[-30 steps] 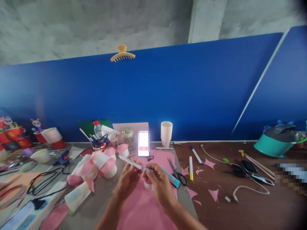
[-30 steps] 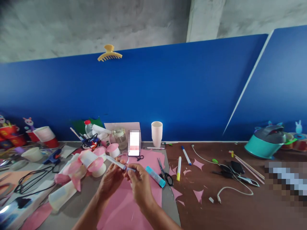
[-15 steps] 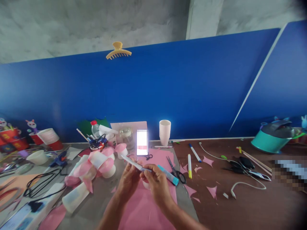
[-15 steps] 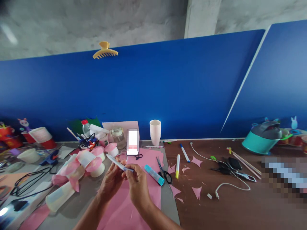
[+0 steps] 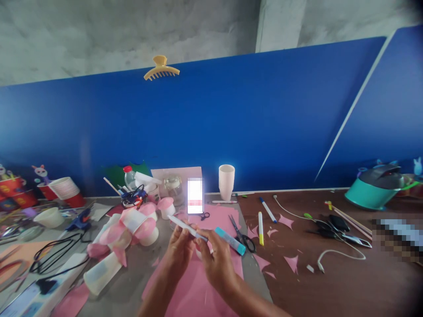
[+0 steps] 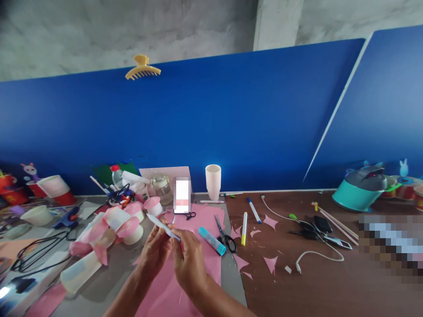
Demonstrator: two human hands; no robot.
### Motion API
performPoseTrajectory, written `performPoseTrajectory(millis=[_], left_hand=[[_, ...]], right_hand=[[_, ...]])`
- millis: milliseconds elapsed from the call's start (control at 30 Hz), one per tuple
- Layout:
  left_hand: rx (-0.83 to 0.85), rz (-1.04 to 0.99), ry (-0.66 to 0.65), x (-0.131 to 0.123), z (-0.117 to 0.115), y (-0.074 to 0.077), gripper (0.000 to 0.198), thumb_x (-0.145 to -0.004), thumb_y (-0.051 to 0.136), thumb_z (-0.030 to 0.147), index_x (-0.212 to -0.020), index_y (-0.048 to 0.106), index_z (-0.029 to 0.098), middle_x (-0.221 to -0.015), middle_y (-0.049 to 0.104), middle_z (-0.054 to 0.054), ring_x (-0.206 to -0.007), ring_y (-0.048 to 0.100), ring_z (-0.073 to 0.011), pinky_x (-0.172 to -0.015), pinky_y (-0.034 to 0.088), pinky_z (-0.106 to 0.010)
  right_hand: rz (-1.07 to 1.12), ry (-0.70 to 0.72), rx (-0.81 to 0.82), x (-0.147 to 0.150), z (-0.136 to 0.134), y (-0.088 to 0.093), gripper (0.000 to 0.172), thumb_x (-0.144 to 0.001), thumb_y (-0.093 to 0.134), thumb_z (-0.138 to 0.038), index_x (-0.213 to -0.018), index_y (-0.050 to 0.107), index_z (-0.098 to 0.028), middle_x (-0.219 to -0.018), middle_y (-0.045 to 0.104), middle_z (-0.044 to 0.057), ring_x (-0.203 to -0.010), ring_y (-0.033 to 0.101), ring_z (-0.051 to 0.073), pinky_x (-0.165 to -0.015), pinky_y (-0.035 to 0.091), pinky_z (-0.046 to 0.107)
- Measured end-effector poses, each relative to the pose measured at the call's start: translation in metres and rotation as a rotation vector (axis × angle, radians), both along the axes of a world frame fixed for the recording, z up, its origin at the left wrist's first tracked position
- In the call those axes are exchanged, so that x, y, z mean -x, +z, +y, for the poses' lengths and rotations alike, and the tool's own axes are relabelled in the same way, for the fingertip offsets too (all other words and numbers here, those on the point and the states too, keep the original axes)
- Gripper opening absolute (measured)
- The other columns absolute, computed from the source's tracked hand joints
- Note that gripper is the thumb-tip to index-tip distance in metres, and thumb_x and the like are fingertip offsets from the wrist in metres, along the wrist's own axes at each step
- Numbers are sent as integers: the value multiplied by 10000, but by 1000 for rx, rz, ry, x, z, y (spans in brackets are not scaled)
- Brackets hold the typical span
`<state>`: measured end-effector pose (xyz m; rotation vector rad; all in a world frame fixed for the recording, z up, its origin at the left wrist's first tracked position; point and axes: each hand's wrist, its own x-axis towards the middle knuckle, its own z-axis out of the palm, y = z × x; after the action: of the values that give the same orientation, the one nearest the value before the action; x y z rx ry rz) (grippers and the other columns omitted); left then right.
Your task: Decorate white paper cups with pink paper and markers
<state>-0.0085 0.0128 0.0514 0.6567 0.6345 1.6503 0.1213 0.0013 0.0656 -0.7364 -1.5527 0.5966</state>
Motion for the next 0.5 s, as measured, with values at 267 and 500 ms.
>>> performPoseTrajectory(millis=[267,500], left_hand=[[22,29,12,-9,-7,3,263,-747,883,344,-912,726,212,-874,771,-3,-730,699,-125,-689,580,-214],[-42,94,-47,-5,-12,15,298,-704,908,411,-842,736,211,-896,762,3,-614,645,-89,-613,544,-196]], right_hand=[[38,29,124,-3,3,6,162,-941,559,-233,-956,720,-226,-794,759,52,-764,742,217,-706,599,314],[321,446,370,1,-3,22,223,-803,745,-281,-1025,742,-260,-811,719,29,-707,671,195,-665,569,320]])
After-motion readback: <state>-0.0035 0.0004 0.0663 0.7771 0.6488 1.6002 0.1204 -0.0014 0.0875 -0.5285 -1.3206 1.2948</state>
